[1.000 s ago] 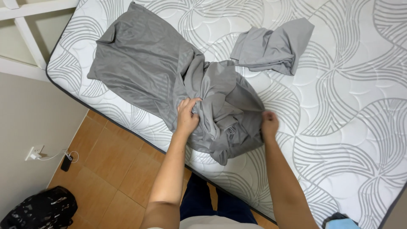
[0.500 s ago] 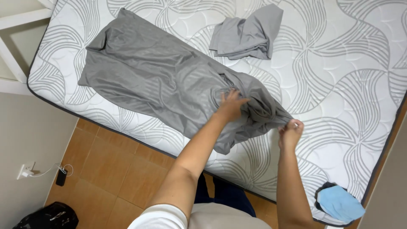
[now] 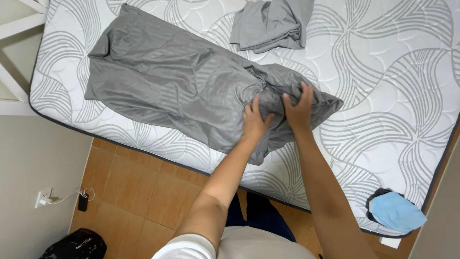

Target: The person folds a blue and white chevron-patterned pillowcase on a mattress, then places it on a wooden shelf. They then unfold and fold a gray pillowcase on the mattress before placing it on the same shelf.

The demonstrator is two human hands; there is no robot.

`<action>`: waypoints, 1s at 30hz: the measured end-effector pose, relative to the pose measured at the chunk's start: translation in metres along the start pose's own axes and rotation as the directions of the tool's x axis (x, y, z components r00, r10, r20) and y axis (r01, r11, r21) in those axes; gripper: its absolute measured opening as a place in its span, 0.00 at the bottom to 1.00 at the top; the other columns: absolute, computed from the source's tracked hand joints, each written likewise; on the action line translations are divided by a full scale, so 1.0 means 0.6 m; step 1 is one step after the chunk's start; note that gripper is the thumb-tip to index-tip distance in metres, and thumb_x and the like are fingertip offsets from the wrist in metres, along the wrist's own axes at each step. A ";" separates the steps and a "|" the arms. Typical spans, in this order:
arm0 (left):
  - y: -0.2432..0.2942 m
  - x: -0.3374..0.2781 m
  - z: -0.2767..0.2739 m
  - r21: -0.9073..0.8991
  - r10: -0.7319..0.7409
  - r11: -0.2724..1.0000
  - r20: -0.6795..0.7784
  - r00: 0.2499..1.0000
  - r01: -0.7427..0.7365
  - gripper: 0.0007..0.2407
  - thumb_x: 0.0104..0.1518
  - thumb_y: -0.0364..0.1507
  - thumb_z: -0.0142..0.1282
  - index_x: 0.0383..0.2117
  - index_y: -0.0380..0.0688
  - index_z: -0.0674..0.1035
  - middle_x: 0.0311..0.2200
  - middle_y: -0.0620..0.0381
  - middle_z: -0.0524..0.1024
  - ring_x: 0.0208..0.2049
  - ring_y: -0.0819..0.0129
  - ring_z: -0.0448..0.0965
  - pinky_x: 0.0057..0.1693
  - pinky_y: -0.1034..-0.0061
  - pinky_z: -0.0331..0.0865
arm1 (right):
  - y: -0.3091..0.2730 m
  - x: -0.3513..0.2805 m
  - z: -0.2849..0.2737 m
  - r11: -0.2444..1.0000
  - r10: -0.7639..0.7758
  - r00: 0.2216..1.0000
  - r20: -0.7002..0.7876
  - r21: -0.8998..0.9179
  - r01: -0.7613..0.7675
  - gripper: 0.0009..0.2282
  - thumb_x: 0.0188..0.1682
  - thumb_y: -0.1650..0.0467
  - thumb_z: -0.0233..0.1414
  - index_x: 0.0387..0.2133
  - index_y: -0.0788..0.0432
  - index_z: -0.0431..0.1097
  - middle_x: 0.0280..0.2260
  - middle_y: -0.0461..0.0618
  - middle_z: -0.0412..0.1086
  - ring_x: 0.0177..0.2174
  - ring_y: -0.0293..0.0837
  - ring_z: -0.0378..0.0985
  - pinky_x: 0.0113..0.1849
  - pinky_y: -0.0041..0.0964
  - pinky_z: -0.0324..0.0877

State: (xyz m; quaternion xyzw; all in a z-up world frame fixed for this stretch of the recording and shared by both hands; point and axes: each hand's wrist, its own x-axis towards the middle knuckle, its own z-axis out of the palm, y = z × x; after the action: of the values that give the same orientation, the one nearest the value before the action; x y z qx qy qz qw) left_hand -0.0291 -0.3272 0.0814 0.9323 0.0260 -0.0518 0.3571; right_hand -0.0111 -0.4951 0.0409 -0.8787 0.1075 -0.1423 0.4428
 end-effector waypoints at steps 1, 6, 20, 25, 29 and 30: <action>-0.007 0.004 0.002 -0.002 -0.002 1.000 0.002 1.000 0.002 0.37 0.45 0.34 0.69 0.63 0.45 0.60 0.50 0.31 0.69 0.49 0.31 0.70 0.49 0.49 0.68 | 0.032 -0.003 0.031 1.000 0.002 1.000 0.002 -0.003 -0.002 0.31 0.52 0.65 0.62 0.65 0.63 0.57 0.66 0.71 0.50 0.65 0.66 0.52 0.63 0.54 0.52; -0.124 0.009 0.065 0.116 -0.260 0.964 0.256 0.931 0.237 0.28 0.59 0.30 0.56 0.66 0.56 0.60 0.46 0.36 0.76 0.49 0.39 0.77 0.55 0.51 0.70 | 0.120 -0.046 0.133 0.944 0.329 0.824 0.462 -0.166 -0.284 0.24 0.51 0.57 0.58 0.54 0.60 0.70 0.51 0.61 0.72 0.51 0.56 0.75 0.54 0.43 0.68; -0.017 -0.018 0.003 -0.236 0.329 0.919 0.020 0.944 -0.316 0.18 0.57 0.27 0.54 0.55 0.43 0.74 0.44 0.45 0.76 0.48 0.45 0.74 0.52 0.53 0.68 | 0.332 -0.136 0.208 0.143 0.742 0.519 0.425 0.656 -0.741 0.12 0.56 0.66 0.46 0.47 0.60 0.68 0.38 0.51 0.74 0.36 0.45 0.76 0.37 0.40 0.74; -0.106 -0.084 0.017 -0.138 0.070 0.990 0.208 0.976 -0.041 0.10 0.65 0.37 0.54 0.38 0.46 0.83 0.38 0.48 0.81 0.43 0.49 0.82 0.52 0.59 0.75 | 0.214 -0.232 0.120 0.429 0.761 0.639 0.115 0.649 -0.628 0.11 0.60 0.62 0.47 0.41 0.58 0.64 0.30 0.47 0.67 0.27 0.37 0.67 0.32 0.36 0.67; -0.130 -0.150 0.019 0.236 -0.113 0.972 0.457 0.882 0.002 0.16 0.52 0.42 0.63 0.39 0.44 0.83 0.40 0.45 0.80 0.45 0.46 0.79 0.52 0.53 0.72 | 0.257 -0.337 0.165 0.853 0.493 0.838 0.232 0.060 -0.519 0.15 0.63 0.62 0.47 0.37 0.62 0.71 0.31 0.57 0.70 0.33 0.53 0.71 0.37 0.48 0.67; -0.126 -0.170 0.019 0.292 -0.064 0.953 0.440 0.896 -0.076 0.22 0.44 0.42 0.66 0.42 0.44 0.82 0.43 0.43 0.79 0.47 0.44 0.78 0.51 0.48 0.70 | 0.270 -0.361 0.181 0.945 0.325 0.910 0.257 -0.132 -0.300 0.13 0.62 0.63 0.50 0.39 0.63 0.73 0.37 0.62 0.72 0.38 0.61 0.74 0.41 0.53 0.69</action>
State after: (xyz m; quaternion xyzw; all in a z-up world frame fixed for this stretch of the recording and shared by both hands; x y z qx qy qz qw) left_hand -0.1376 -0.2796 0.0346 0.9391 -0.0672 -0.2656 0.2072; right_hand -0.1868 -0.4404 -0.1856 -0.8802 0.1906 0.0587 0.4307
